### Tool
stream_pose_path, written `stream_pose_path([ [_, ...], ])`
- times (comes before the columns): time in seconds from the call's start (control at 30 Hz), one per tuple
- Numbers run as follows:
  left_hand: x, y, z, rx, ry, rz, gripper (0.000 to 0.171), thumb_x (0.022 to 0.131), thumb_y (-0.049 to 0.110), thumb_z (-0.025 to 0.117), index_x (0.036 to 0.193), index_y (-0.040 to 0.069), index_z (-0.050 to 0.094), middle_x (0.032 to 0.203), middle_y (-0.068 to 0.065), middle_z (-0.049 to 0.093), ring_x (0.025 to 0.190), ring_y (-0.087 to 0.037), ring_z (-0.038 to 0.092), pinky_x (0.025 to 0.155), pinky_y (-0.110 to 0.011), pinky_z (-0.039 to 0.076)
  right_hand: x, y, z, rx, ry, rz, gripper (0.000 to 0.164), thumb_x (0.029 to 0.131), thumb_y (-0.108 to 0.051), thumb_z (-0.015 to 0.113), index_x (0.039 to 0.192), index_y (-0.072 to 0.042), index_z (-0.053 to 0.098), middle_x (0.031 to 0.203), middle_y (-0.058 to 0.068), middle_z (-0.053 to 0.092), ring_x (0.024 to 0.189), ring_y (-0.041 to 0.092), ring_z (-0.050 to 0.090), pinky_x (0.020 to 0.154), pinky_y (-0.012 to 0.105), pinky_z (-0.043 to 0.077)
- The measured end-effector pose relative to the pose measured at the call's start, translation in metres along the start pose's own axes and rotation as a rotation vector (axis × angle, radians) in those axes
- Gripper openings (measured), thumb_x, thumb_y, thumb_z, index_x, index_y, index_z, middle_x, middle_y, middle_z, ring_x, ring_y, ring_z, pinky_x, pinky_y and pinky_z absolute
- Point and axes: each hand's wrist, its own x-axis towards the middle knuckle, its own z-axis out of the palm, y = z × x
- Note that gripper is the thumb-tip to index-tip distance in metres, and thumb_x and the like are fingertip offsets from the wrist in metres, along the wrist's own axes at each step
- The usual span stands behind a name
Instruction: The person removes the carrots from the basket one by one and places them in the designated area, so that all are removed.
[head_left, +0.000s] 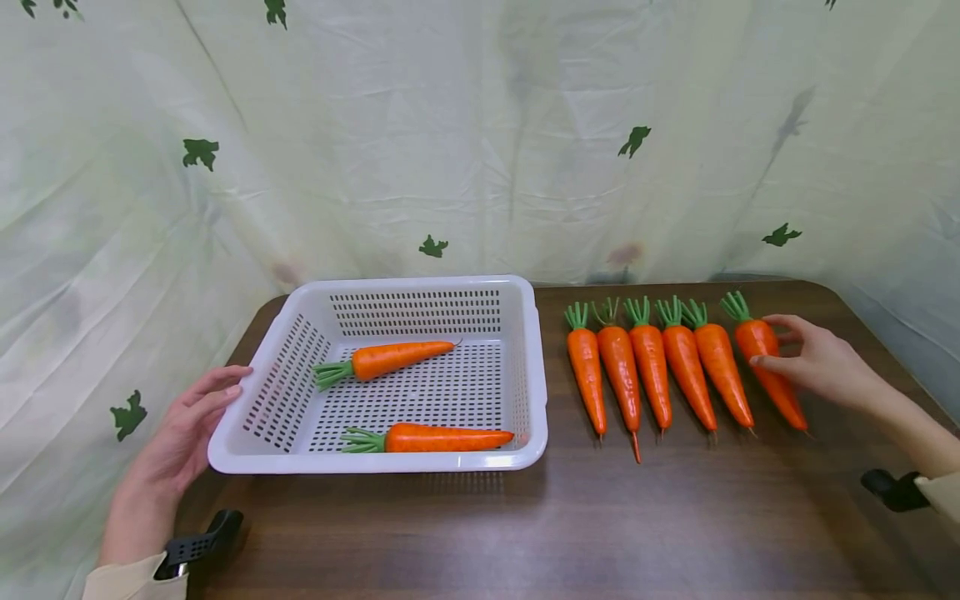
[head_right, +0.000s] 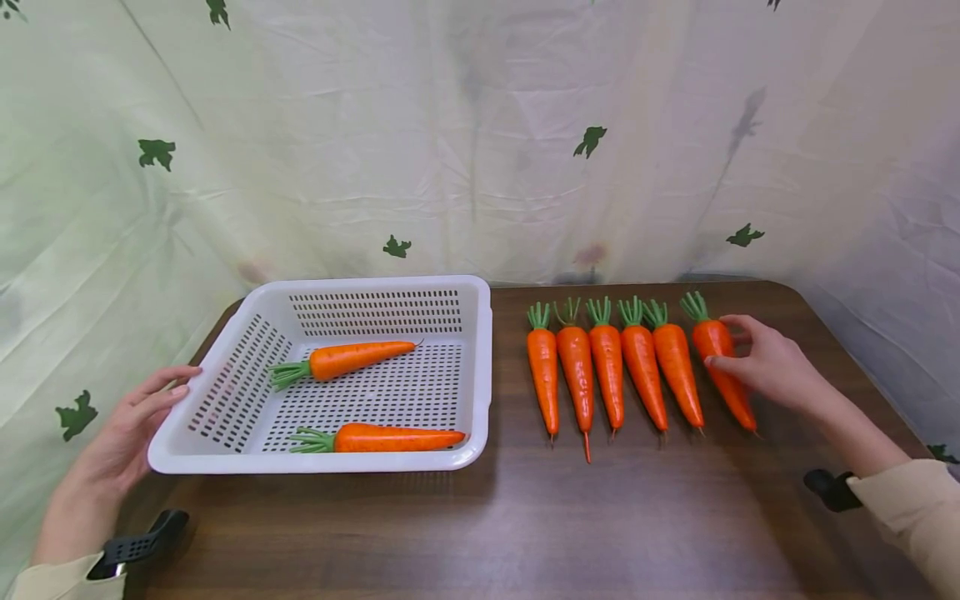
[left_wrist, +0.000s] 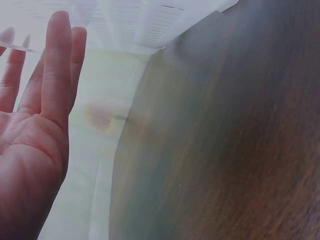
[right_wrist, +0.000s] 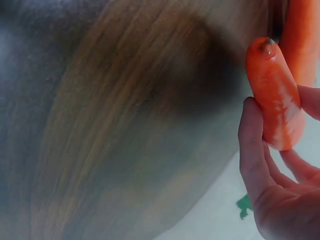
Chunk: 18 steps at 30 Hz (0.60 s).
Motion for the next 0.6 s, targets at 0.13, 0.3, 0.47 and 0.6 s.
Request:
stream_pose_path([
  [0.13, 0.0001, -0.0008, -0.0006, -0.006, -0.007, 0.002, 0.041, 0.106, 0.009, 0.035, 0.13, 0.026, 0.063, 0.129, 0.003, 0.059, 0.108, -0.02, 0.065, 0.082, -0.05, 0.053, 0.0035, 0.0021, 0.0033, 0.006, -0.032, 0.008, 0.079, 0.091, -0.036, 0.07, 0.142, 0.009, 0.03, 0.126, 0.041, 0.049, 0.083, 0.03, 0.068, 0.06, 0.035, 0.056],
  [0.3, -0.0001, -0.0012, -0.0003, 0.003, -0.018, 0.01, 0.042, 0.106, 0.009, 0.033, 0.129, 0.027, 0.063, 0.129, 0.003, 0.058, 0.109, -0.02, 0.065, 0.082, -0.05, 0.054, 0.0079, 0.0035, 0.0053, -0.005, -0.057, 0.031, 0.08, 0.092, -0.037, 0.069, 0.142, 0.012, 0.029, 0.126, 0.042, 0.048, 0.089, 0.035, 0.066, 0.062, 0.037, 0.057],
  [0.47, -0.0001, -0.0009, 0.0006, 0.008, -0.037, 0.017, 0.043, 0.106, 0.009, 0.031, 0.129, 0.028, 0.063, 0.129, 0.003, 0.058, 0.109, -0.02, 0.065, 0.082, -0.049, 0.054, 0.01, 0.0031, 0.0064, 0.02, -0.078, 0.03, 0.08, 0.094, -0.036, 0.067, 0.142, 0.014, 0.026, 0.128, 0.043, 0.045, 0.097, 0.042, 0.063, 0.067, 0.042, 0.058],
  [0.6, -0.0002, -0.0008, 0.0003, -0.007, -0.045, 0.014, 0.043, 0.106, 0.009, 0.031, 0.129, 0.028, 0.063, 0.13, 0.003, 0.058, 0.11, -0.02, 0.064, 0.082, -0.049, 0.054, 0.0103, 0.0026, 0.0069, 0.012, -0.08, 0.022, 0.08, 0.095, -0.036, 0.065, 0.141, 0.015, 0.026, 0.129, 0.044, 0.045, 0.103, 0.047, 0.06, 0.074, 0.047, 0.057],
])
